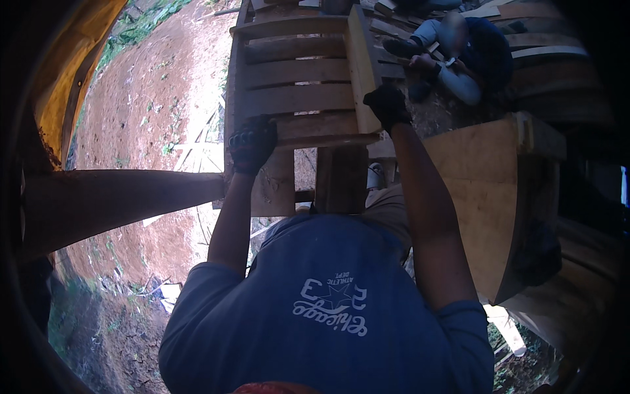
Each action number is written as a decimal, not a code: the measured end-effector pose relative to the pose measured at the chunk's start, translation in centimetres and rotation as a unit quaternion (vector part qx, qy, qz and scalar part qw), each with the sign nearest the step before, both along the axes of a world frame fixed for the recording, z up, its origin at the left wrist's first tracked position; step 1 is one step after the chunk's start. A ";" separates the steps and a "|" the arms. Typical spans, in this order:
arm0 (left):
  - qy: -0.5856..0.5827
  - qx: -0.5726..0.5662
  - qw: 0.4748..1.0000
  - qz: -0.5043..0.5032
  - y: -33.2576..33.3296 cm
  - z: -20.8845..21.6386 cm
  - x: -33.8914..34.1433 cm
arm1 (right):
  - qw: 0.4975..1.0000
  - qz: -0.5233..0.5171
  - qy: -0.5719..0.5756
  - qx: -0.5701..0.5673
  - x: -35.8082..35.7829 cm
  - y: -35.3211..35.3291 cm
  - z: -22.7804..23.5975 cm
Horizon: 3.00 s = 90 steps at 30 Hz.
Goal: The person assembles a wooden crate by hand using a hammer to drive nails into wooden slats. They position the slats onto a frame, align the edges, and hammer several nails to secure each piece.
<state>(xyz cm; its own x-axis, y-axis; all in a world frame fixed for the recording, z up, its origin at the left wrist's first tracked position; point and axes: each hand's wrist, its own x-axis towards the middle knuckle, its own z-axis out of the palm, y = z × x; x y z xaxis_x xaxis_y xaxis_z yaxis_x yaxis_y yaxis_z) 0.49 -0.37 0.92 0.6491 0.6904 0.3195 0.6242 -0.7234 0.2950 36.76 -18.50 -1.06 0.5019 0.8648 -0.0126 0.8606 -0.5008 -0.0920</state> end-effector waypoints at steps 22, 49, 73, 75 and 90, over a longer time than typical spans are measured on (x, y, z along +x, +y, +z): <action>-0.032 -0.011 0.999 -0.029 0.2 0.3 0.2 | 0.997 -0.072 0.002 -0.035 2.0 0.6 -3.7; -0.031 0.023 0.999 -0.020 0.3 -0.5 -0.1 | 0.995 -0.080 0.053 -0.009 0.9 1.3 -2.8; 0.020 -0.011 1.000 -0.015 0.3 -0.5 0.3 | 0.994 -0.093 0.051 0.015 -0.5 0.9 0.1; 0.014 -0.014 1.000 -0.015 0.3 -0.4 0.1 | 0.994 -0.088 0.057 0.015 -0.6 1.1 0.1; -0.005 0.001 1.000 -0.023 0.5 -0.8 0.0 | 0.995 -0.077 0.058 0.003 0.3 1.2 -1.3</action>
